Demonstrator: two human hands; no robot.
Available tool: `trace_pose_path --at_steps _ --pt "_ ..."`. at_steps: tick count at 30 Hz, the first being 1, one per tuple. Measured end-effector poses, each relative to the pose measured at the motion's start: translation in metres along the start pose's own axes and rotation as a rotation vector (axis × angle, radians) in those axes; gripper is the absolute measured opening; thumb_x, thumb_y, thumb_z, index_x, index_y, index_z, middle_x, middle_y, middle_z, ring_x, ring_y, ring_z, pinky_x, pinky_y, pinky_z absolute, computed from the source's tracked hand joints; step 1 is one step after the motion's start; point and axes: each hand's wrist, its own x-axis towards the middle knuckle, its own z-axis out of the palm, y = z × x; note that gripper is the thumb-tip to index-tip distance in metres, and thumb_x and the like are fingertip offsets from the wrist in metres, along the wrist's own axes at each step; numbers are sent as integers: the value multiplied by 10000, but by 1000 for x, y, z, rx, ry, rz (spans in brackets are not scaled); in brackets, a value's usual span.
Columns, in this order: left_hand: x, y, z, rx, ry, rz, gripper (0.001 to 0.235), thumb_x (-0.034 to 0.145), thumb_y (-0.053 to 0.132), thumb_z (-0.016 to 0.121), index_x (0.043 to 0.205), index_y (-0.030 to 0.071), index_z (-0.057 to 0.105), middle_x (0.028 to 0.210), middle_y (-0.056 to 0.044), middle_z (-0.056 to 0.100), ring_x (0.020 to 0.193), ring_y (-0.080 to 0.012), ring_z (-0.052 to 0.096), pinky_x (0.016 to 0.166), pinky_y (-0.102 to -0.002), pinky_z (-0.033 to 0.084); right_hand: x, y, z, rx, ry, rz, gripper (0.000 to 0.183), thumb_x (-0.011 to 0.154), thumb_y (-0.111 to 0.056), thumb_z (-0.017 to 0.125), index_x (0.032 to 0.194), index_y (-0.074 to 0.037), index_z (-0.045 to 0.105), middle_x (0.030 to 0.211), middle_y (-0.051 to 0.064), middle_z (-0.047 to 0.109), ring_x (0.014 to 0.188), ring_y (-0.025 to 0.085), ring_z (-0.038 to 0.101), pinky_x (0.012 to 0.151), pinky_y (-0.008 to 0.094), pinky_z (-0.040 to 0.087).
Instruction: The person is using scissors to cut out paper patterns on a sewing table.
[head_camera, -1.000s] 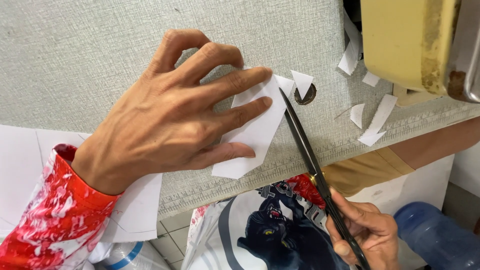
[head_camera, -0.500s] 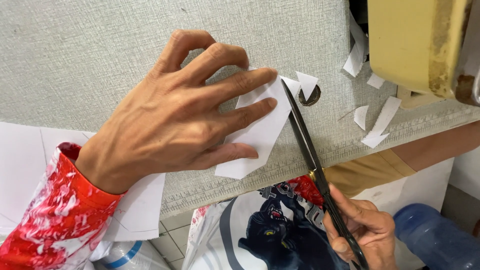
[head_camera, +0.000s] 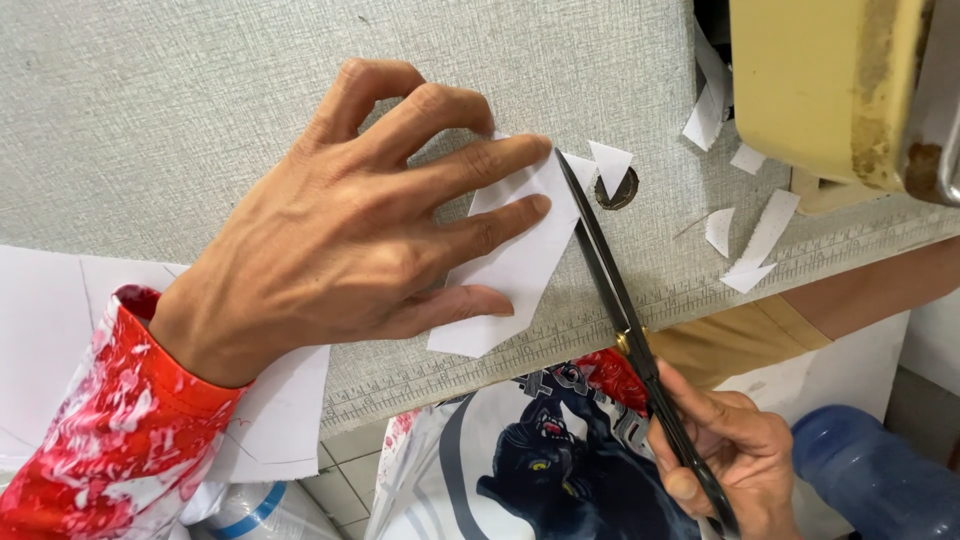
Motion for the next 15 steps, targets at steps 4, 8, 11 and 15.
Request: trace_pose_path --at_steps 4,8,11,15 --pt "-1 -1 0 -3 5 -2 583 1119 505 345 1225 81 731 1349 -127 684 1141 -343 613 981 -493 429 -1 -2 2 78 40 48 829 649 -40 900 1401 37 559 592 54 548 451 80 437 285 108 363" --pt "-1 -1 1 3 -8 2 585 1118 514 360 1228 88 746 1348 -124 695 1144 -339 613 986 -493 430 -1 -2 0 59 16 53 764 701 59 797 1422 26 546 602 62 443 429 99 369 283 147 336" --pt "0 -1 0 5 -7 5 583 1116 519 363 1223 91 744 1342 -118 694 1143 -336 610 979 -487 431 -2 0 1 31 8 19 792 715 -78 873 1426 22 540 615 25 428 474 101 375 305 145 324" --pt "0 0 -2 27 1 -6 597 1112 532 363 1214 75 733 1345 -117 693 1152 -336 607 975 -487 433 -1 1 -4 99 39 83 786 729 -61 846 1445 15 532 620 88 482 433 74 333 269 120 347"
